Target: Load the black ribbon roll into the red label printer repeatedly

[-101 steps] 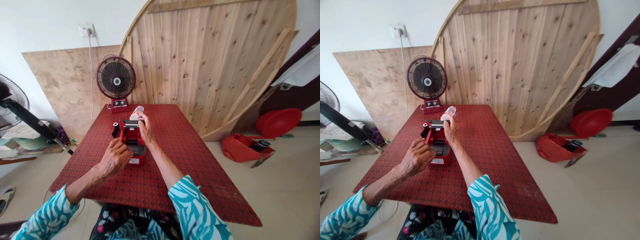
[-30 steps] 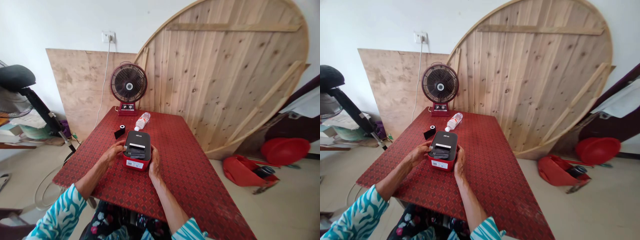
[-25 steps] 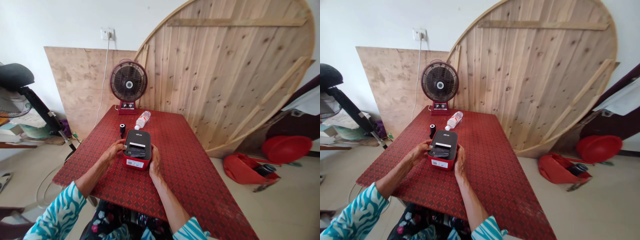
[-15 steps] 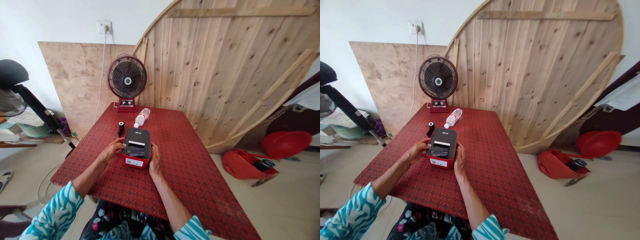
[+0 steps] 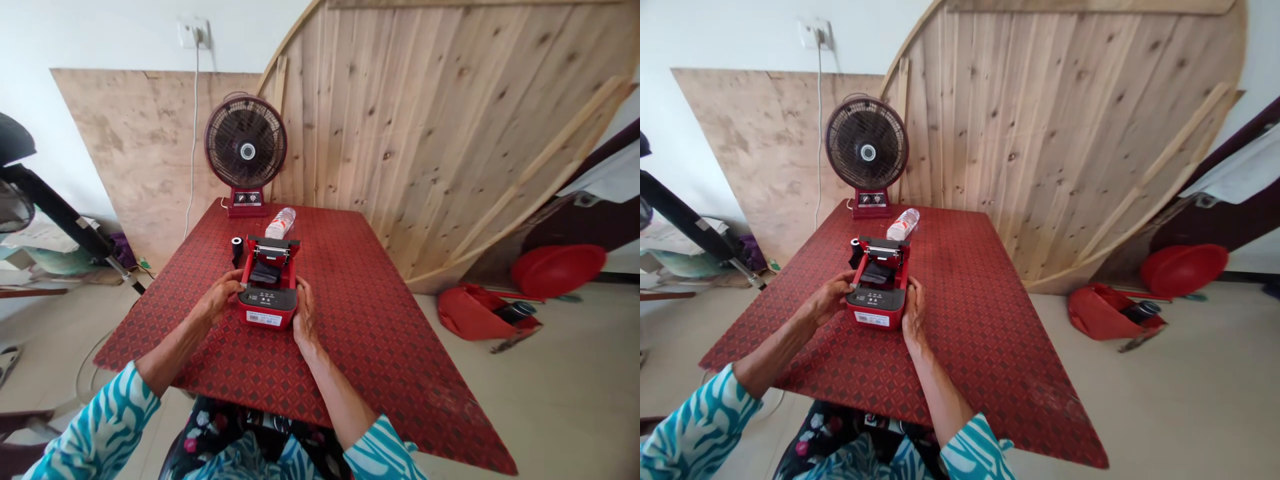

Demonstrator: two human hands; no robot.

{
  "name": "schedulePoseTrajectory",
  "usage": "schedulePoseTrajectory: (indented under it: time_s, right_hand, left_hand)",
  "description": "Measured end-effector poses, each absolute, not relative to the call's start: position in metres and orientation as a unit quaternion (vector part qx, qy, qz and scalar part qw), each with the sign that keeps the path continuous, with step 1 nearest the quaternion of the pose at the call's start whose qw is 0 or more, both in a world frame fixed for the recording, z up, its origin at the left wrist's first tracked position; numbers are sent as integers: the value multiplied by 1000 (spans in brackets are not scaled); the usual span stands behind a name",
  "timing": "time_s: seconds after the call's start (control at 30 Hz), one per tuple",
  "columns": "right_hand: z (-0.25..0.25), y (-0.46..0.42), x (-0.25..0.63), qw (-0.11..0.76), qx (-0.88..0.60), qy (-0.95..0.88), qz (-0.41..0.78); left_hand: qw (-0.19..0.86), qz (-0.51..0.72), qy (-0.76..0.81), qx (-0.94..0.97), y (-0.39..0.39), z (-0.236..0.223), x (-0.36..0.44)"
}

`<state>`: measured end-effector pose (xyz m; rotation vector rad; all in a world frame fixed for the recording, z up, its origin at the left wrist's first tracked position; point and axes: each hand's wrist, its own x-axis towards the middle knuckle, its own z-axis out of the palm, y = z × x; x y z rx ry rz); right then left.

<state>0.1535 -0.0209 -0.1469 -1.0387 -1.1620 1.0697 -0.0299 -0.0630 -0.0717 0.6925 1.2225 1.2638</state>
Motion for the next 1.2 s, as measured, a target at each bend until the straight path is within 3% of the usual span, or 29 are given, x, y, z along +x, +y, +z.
schedulePoseTrajectory:
  time_s: [0.27,0.47,0.7,0.93,1.2]
  right_hand:
    - [-150,-18,151,603,-426,-508,444]
    - [-156,-12,147,624,-419,-508,421]
    - [-157,-6,144,631,-418,-505,416]
    - [-157,-2,140,656,-411,-497,393]
    - [-159,0,138,659,-410,-502,381]
  left_hand:
    - [570,532,536,325,-67,-72,-32]
    - [362,610,538,455,-73,-47,-33]
    - [337,415,515,670,-40,-5,-6]
    - [281,260,546,745,18,-21,-3]
    - [282,178,544,770,34,-23,-8]
